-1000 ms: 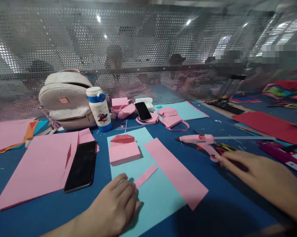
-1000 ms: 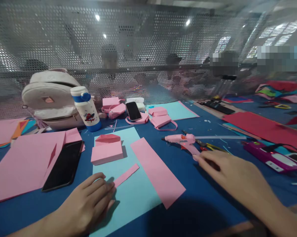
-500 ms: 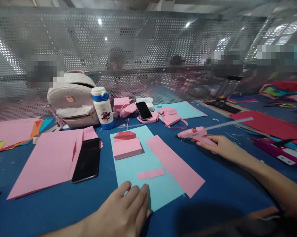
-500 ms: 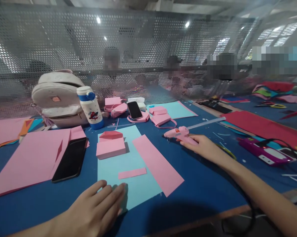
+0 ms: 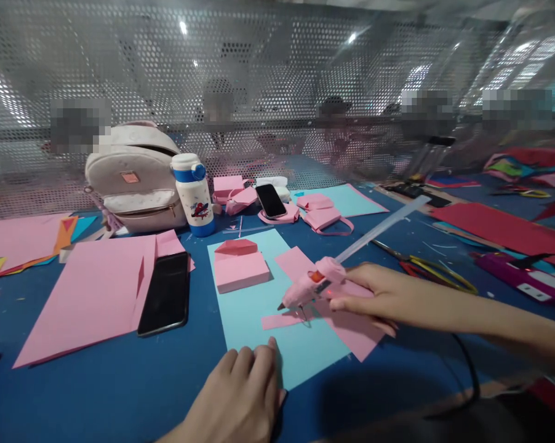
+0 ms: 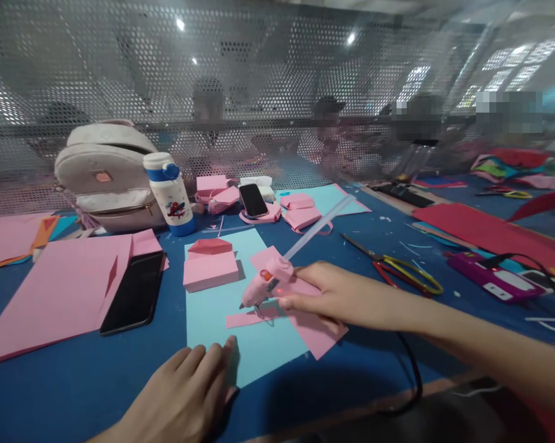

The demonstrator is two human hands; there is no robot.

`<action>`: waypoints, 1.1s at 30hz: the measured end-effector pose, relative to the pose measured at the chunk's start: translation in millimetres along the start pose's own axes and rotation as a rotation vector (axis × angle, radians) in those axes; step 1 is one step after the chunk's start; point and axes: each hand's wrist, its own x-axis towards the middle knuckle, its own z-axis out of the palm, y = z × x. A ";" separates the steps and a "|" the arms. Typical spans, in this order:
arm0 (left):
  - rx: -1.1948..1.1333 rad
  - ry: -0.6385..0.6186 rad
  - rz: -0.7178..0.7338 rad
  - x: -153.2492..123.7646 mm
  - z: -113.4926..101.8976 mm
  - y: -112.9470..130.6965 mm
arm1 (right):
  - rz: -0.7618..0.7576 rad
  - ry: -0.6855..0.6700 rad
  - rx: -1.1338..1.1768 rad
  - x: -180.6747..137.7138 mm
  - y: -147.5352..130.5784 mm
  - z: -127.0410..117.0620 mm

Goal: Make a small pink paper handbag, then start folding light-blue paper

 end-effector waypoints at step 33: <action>0.015 -0.098 -0.146 -4.1 6.3 3.0 | -0.046 -0.041 -0.241 27.7 -20.1 9.7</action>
